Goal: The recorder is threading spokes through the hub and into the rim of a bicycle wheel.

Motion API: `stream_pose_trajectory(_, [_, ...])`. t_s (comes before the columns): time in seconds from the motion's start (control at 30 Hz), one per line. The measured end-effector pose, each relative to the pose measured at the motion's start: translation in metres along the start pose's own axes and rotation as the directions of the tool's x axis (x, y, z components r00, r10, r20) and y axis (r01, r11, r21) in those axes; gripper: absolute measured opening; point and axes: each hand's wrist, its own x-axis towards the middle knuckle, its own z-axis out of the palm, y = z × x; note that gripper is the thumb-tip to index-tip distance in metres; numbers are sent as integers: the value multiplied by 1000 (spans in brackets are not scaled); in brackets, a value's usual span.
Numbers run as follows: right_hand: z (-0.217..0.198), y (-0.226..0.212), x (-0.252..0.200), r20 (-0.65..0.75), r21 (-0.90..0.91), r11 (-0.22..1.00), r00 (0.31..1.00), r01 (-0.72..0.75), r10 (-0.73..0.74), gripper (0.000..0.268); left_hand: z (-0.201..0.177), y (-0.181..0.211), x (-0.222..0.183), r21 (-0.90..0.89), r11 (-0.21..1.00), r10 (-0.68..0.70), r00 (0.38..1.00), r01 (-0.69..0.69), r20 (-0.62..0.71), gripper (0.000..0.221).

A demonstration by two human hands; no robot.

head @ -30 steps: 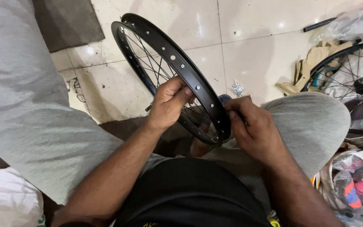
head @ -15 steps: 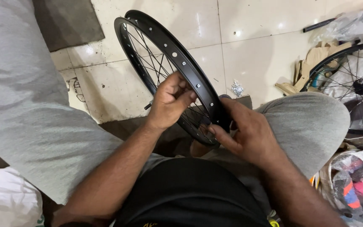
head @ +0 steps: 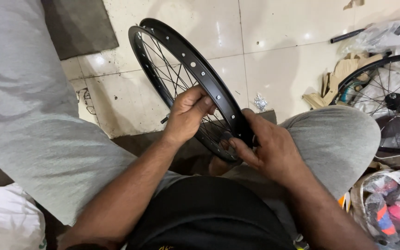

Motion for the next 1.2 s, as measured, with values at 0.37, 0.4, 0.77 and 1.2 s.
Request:
stream_pose_trajectory(0.37, [5,-1,-1,-44,3,1000,999,7,-7,62,-11,-22,-5,-6,998,-69,997,69,-25,13])
stream_pose_trajectory(0.4, [4,-1,-1,-45,3,1000,999,9,-9,62,-7,-10,-3,-4,998,-67,997,67,-26,13])
stream_pose_trajectory(0.77, [6,-10,-1,-135,62,991,984,123,-113,56,-16,-19,-7,15,998,-64,998,64,-27,14])
stream_pose_trajectory(1.2, [20,1,7,-92,16,1000,996,-17,19,66,-54,29,13,343,933,298,769,-110,-565,18])
